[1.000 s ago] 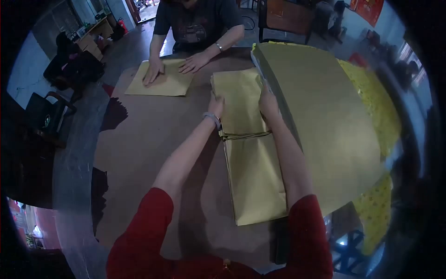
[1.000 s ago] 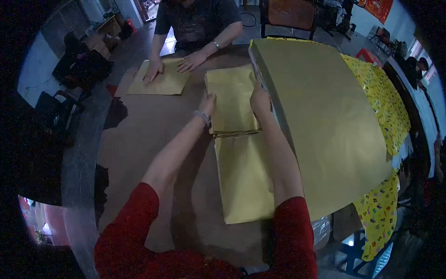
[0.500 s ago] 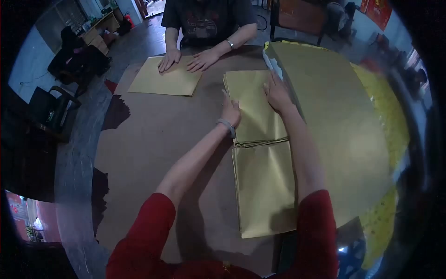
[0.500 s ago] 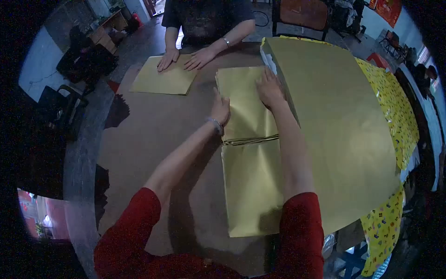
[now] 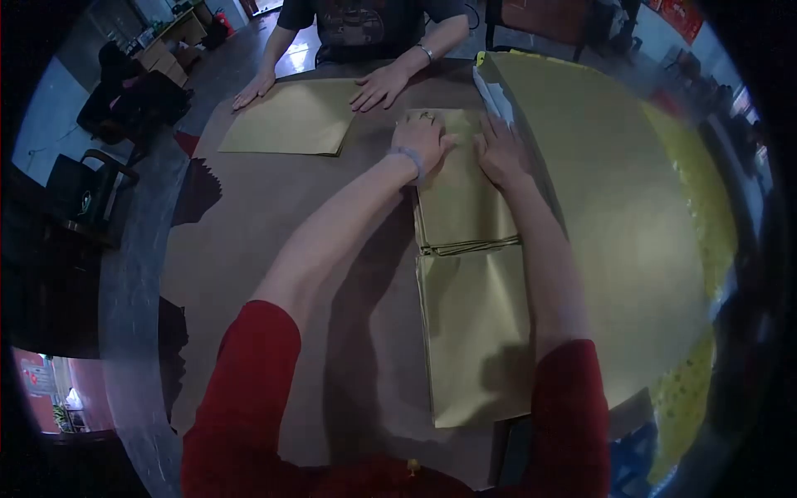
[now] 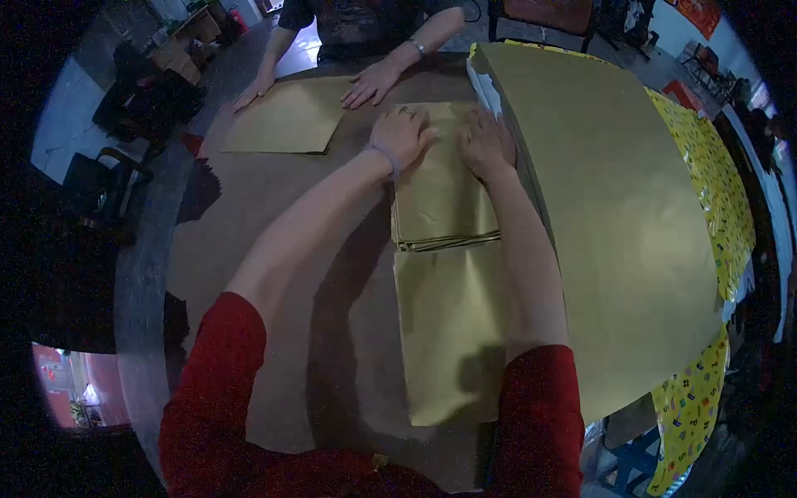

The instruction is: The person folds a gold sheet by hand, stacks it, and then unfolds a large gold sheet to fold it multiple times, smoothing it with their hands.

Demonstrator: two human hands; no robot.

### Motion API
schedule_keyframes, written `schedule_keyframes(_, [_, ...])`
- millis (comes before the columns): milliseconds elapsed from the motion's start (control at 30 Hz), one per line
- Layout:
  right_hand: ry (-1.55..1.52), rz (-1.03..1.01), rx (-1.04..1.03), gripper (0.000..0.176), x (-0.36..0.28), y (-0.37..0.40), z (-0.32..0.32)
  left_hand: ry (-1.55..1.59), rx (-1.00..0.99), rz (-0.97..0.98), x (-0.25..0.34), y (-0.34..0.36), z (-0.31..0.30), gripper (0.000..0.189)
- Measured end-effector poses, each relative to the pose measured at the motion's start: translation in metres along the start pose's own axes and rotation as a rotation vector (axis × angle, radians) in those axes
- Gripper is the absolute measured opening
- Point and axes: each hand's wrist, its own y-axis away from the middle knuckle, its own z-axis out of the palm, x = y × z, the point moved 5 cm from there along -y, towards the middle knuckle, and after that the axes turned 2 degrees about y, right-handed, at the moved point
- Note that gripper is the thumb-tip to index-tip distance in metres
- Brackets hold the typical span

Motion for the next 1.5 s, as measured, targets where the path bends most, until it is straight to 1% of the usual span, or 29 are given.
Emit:
schedule_keyframes(67, [-0.018,0.029,-0.032,0.056,0.001,-0.001,-0.005,-0.164,0.028,-0.003,0.006,-0.005,0.002,0.056])
schedule_keyframes(100, [0.039,0.028,-0.022,0.055,0.001,0.000,-0.007,-0.159,0.020,0.001,0.003,-0.007,0.012,0.056])
schedule_keyframes(167, [0.122,-0.012,0.037,0.055,0.006,-0.001,0.011,-0.106,0.231,0.094,-0.010,-0.008,0.030,0.064])
schedule_keyframes(200, [0.113,-0.010,0.016,0.055,0.004,0.002,0.013,0.068,0.015,0.011,-0.017,-0.010,0.033,0.070])
schedule_keyframes(233, [0.084,0.003,0.028,0.055,0.005,0.002,0.007,0.070,-0.002,0.006,-0.018,-0.009,0.035,0.070])
schedule_keyframes(300, [0.083,-0.044,0.114,0.055,0.002,0.002,0.004,0.091,0.073,0.002,-0.020,-0.009,0.036,0.071])
schedule_keyframes(333, [0.083,-0.042,0.104,0.055,0.003,0.003,0.006,0.078,0.078,-0.022,-0.022,-0.011,0.038,0.070])
schedule_keyframes(367, [0.124,-0.015,0.011,0.057,0.006,-0.001,0.010,0.080,0.079,-0.020,-0.021,-0.013,0.039,0.070])
schedule_keyframes(400, [0.163,0.009,-0.082,0.059,0.005,-0.001,0.010,0.132,0.053,-0.040,-0.024,-0.013,0.042,0.069])
schedule_keyframes(433, [0.065,0.005,-0.075,0.060,0.006,0.001,0.010,0.182,0.030,-0.058,-0.026,-0.013,0.042,0.068])
schedule_keyframes(567, [0.063,0.006,-0.044,0.059,0.005,0.001,0.009,0.103,-0.030,-0.068,-0.022,-0.012,0.034,0.065])
schedule_keyframes(633, [-0.056,-0.007,-0.011,0.059,0.006,0.002,0.008,0.095,-0.001,-0.062,-0.021,-0.011,0.036,0.064])
schedule_keyframes(767, [0.057,-0.017,-0.130,0.064,0.003,0.005,-0.005,0.057,-0.044,-0.092,-0.016,-0.010,0.035,0.065])
schedule_keyframes(800, [-0.057,0.029,-0.112,0.062,0.003,0.011,-0.011,0.029,-0.091,-0.108,-0.016,-0.010,0.035,0.066])
schedule_keyframes(833, [-0.167,0.074,-0.089,0.061,0.002,0.017,-0.025,0.002,-0.134,-0.123,-0.017,-0.012,0.036,0.066])
schedule_keyframes(867, [-0.173,0.036,-0.133,0.058,0.000,0.023,-0.040,-0.033,-0.167,-0.110,-0.016,-0.014,0.036,0.065])
schedule_keyframes(933, [-0.030,-0.132,-0.049,0.054,-0.004,0.044,-0.093,-0.141,-0.140,-0.025,-0.013,-0.016,0.030,0.063])
schedule_keyframes(1033, [-0.053,-0.163,0.069,0.044,0.007,0.096,-0.172,0.141,0.000,-0.034,0.016,-0.012,0.007,0.058])
schedule_keyframes(1067, [-0.060,-0.129,0.080,0.040,0.011,0.117,-0.197,0.214,-0.043,0.007,0.032,-0.010,0.008,0.055])
schedule_keyframes(1133, [-0.126,-0.072,0.125,0.038,0.026,0.171,-0.240,0.115,-0.246,0.127,0.077,0.001,-0.004,0.055])
schedule_keyframes(1167, [-0.127,-0.049,0.128,0.038,0.030,0.201,-0.255,0.134,-0.233,0.200,0.099,0.009,-0.011,0.055])
schedule_keyframes(1267, [-0.159,0.155,0.214,0.036,0.051,0.292,-0.286,0.229,-0.172,0.209,0.141,0.014,0.016,0.055])
schedule_keyframes(1300, [-0.263,0.280,0.313,0.035,0.064,0.325,-0.289,0.206,-0.212,0.155,0.150,0.015,0.030,0.056])
schedule_keyframes(1333, [-0.358,0.406,0.424,0.034,0.076,0.358,-0.289,0.213,-0.235,0.192,0.163,0.021,0.034,0.056])
schedule_keyframes(1367, [-0.399,0.490,0.534,0.033,0.083,0.389,-0.285,0.177,-0.171,0.131,0.167,0.023,0.032,0.057])
schedule_keyframes(1400, [-0.377,0.522,0.548,0.033,0.089,0.416,-0.271,0.140,-0.100,0.067,0.179,0.023,0.030,0.057])
schedule_keyframes(1433, [-0.468,0.635,0.546,0.032,0.102,0.444,-0.250,0.147,-0.108,0.105,0.207,0.030,0.026,0.057])
schedule_keyframes(1467, [-0.564,0.739,0.542,0.031,0.112,0.468,-0.234,0.219,-0.022,0.185,0.234,0.051,0.007,0.057])
schedule_keyframes(1500, [-0.801,0.867,0.535,0.030,0.115,0.484,-0.217,0.292,0.064,0.257,0.256,0.078,-0.019,0.057])
